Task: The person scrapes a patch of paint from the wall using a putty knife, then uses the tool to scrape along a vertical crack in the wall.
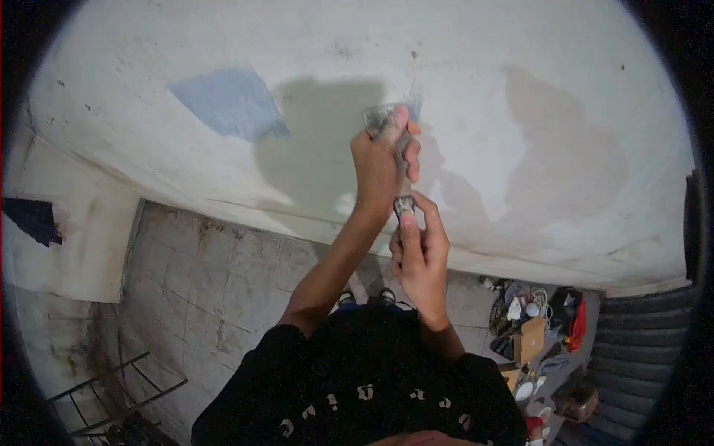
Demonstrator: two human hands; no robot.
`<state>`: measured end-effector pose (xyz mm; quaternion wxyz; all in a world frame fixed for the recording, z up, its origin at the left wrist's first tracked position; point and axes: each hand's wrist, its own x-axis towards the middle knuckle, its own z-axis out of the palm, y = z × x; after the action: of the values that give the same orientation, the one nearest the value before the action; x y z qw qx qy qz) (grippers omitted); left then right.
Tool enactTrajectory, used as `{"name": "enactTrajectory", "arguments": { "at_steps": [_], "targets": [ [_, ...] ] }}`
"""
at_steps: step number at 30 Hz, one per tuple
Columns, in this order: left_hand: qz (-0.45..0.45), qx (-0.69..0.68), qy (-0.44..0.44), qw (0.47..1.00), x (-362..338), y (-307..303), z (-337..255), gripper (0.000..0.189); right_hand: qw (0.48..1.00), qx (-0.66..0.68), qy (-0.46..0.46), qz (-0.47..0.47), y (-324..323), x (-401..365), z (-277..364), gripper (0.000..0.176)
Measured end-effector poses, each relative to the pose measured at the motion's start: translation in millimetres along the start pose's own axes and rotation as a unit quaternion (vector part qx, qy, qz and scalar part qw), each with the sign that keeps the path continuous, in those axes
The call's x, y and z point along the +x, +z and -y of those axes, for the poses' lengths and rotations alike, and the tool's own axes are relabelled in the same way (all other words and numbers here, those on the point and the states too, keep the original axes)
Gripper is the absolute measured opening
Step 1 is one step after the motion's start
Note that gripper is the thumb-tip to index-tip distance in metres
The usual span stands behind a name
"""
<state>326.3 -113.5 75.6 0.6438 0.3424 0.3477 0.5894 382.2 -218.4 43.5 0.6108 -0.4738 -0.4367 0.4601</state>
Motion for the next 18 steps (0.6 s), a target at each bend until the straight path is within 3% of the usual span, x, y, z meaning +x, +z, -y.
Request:
{"name": "enactTrajectory", "arguments": {
  "at_steps": [3,6,10,13,15,18],
  "targets": [
    [0.017,-0.023,0.017,0.999,7,3,2,0.034,0.999,-0.018,0.04,0.004,-10,-5,-7,0.031],
    [0.013,-0.006,0.059,0.998,13,6,-13,0.035,1.0,-0.021,-0.015,0.011,0,10,2,0.031],
    [0.014,-0.024,0.018,0.999,12,-3,16,0.037,0.999,-0.032,-0.013,0.005,-9,3,-17,0.031],
    [-0.007,0.02,0.061,0.998,13,1,-7,0.036,0.999,-0.027,-0.035,0.013,-3,10,-16,0.031],
    [-0.008,0.008,0.033,0.999,6,-1,-2,0.035,0.997,-0.038,-0.066,0.019,-2,11,-14,0.031],
    [0.003,-0.009,0.023,1.0,9,2,13,0.035,0.999,-0.038,-0.007,0.021,-16,3,-17,0.03]
  ]
}}
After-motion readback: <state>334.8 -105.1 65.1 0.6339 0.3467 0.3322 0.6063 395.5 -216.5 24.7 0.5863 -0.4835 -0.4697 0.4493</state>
